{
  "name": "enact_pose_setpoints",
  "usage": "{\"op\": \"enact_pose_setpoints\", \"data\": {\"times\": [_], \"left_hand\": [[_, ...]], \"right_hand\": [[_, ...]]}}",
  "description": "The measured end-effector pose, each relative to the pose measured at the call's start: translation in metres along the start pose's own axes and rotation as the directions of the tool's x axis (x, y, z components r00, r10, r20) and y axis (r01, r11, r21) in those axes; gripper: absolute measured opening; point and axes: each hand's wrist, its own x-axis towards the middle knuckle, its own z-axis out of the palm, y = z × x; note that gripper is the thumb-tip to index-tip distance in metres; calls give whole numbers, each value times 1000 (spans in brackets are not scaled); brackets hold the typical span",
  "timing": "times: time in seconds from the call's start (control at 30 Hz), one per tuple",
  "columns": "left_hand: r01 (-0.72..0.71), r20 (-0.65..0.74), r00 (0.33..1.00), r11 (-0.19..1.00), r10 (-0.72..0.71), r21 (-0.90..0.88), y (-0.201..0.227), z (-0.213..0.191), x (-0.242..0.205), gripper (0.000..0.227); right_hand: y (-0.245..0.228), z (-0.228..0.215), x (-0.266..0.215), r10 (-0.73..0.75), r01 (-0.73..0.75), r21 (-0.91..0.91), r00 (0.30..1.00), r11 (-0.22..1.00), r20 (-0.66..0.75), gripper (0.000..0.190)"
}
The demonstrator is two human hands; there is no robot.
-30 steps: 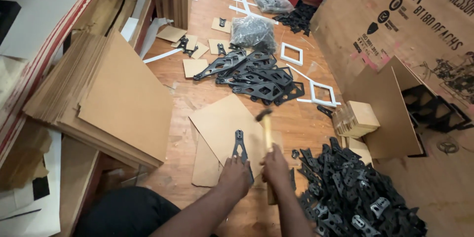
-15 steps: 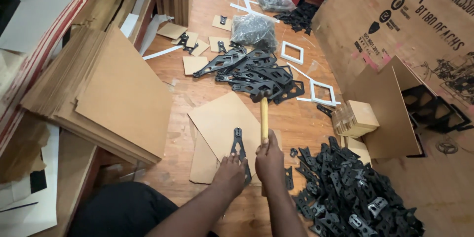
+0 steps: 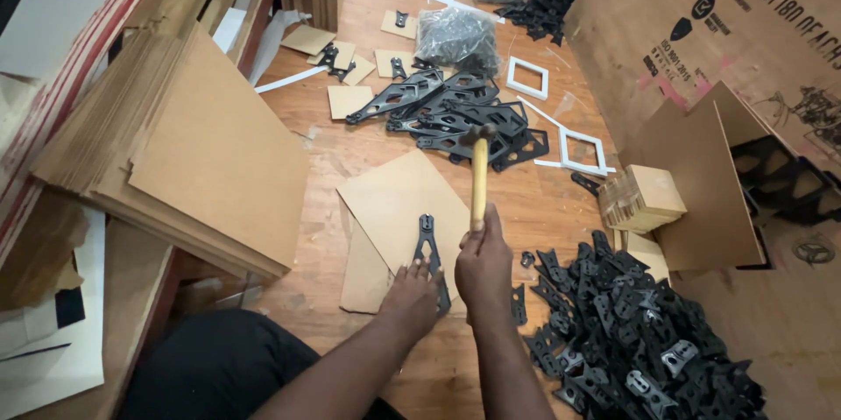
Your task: Manually assemble black plastic components by hand and using a hammer on a flat surface.
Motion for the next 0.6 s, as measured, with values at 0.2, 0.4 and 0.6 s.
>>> {"op": "enact_pose_setpoints", "data": {"times": [0.2, 0.4, 0.6], "left_hand": [[-53, 27, 998, 997, 51, 48, -4, -1, 5, 61], [-38, -7, 999, 993, 39, 115, -8, 18, 10, 60], [-32, -18, 999, 993, 34, 115, -12, 31, 19, 59]], "right_hand": [[116, 67, 24, 110, -14, -453, 976, 891, 186, 54], [-5, -6, 8, -10, 10, -84, 1000, 996, 5, 50], [100, 42, 16, -308, 302, -60, 935, 951, -177, 58]]}}
